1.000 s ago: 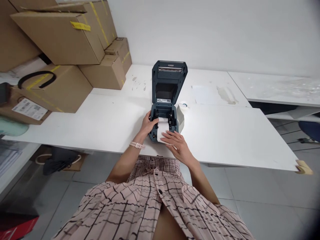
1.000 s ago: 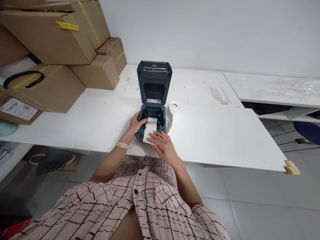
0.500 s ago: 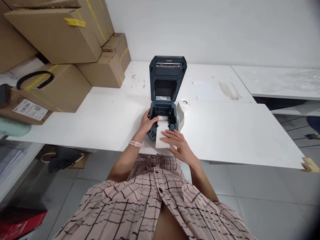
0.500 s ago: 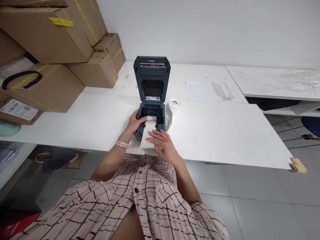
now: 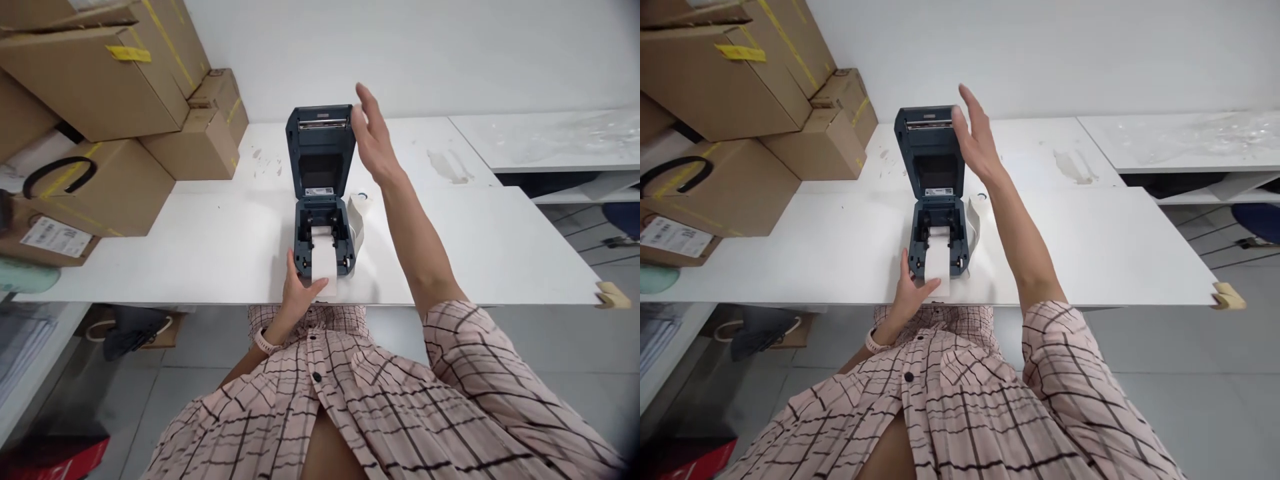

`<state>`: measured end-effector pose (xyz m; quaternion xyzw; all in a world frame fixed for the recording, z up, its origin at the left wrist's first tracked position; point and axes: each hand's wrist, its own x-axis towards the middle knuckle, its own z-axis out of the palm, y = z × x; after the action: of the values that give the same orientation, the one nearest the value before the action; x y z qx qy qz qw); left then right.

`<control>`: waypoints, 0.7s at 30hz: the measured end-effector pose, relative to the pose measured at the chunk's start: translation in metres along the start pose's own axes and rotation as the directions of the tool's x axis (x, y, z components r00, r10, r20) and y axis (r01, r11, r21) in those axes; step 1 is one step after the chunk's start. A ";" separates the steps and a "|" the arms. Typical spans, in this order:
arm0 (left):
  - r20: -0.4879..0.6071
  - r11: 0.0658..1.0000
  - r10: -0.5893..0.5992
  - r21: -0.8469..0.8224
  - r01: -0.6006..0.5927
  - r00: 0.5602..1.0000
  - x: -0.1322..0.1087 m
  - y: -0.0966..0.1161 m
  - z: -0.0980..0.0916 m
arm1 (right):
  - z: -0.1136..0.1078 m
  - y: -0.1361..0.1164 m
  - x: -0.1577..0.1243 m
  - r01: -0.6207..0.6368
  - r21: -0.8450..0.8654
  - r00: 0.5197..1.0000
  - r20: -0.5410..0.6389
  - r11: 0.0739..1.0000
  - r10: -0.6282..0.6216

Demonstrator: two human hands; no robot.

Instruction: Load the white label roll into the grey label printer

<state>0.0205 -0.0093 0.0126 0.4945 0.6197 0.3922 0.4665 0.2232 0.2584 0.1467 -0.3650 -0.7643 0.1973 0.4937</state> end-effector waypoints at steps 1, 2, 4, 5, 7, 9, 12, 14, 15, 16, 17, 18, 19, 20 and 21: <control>-0.002 1.000 -0.005 -0.010 0.005 1.000 -0.001 -0.001 0.000 | 0.006 0.008 0.018 -0.033 0.014 0.999 0.033 0.999 0.033; 0.000 1.000 -0.005 -0.023 0.005 1.000 -0.001 -0.002 0.001 | 0.011 0.012 0.029 -0.061 0.023 0.997 0.051 0.998 0.059; 0.011 0.999 0.006 -0.052 -0.005 1.000 0.000 -0.004 0.000 | 0.015 0.006 0.031 -0.088 0.019 0.995 0.054 0.996 0.087; 0.017 0.998 0.010 -0.062 -0.009 1.000 0.001 -0.005 0.000 | 0.015 -0.002 0.022 -0.086 0.007 0.996 0.035 0.996 0.086; 0.031 0.997 0.026 -0.073 -0.024 0.999 0.002 -0.008 -0.002 | 0.014 -0.025 -0.015 -0.066 -0.036 0.998 -0.006 0.997 0.066; 0.056 0.995 0.053 -0.082 -0.048 0.997 0.003 -0.013 -0.006 | 0.013 -0.049 -0.065 -0.054 -0.079 0.998 -0.035 0.995 0.052; 0.090 0.992 0.079 -0.107 -0.069 0.993 0.004 -0.019 -0.014 | 0.019 -0.072 -0.140 0.011 -0.083 0.999 -0.051 0.997 -0.015; 0.079 0.987 0.088 -0.140 -0.077 0.993 0.005 -0.019 -0.019 | 0.029 -0.074 -0.179 0.018 -0.132 0.999 -0.048 0.991 -0.025; 0.056 0.984 0.095 -0.158 -0.085 0.994 0.007 -0.017 -0.020 | 0.036 -0.073 -0.194 0.002 -0.158 0.999 -0.042 0.987 -0.009; 0.028 0.980 0.102 -0.176 -0.096 0.994 0.009 -0.013 -0.021 | 0.043 -0.071 -0.206 -0.026 -0.180 0.999 -0.041 0.983 0.019; -0.002 0.976 0.108 -0.192 -0.107 0.994 0.012 -0.009 -0.020 | 0.051 -0.069 -0.216 -0.059 -0.195 0.998 -0.045 0.979 0.051; -0.029 0.973 0.111 -0.202 -0.115 0.993 0.016 -0.004 -0.019 | 0.058 -0.066 -0.223 -0.093 -0.208 0.995 -0.056 0.974 0.083; -0.055 0.971 0.111 -0.208 -0.120 0.992 0.021 0.001 -0.017 | 0.064 -0.064 -0.228 -0.122 -0.217 0.991 -0.072 0.968 0.109; -0.072 0.970 0.109 -0.212 -0.122 0.991 0.026 0.005 -0.015 | 0.069 -0.063 -0.231 -0.143 -0.222 0.988 -0.095 0.965 0.125; -0.081 0.969 0.107 -0.215 -0.122 0.991 0.032 0.009 -0.012 | 0.074 -0.062 -0.233 -0.154 -0.218 0.984 -0.121 0.964 0.130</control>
<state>0.0086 0.0232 0.0182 0.4610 0.5589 0.5014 0.4731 0.1919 0.0467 0.0133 -0.4828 -0.7265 0.1241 0.4729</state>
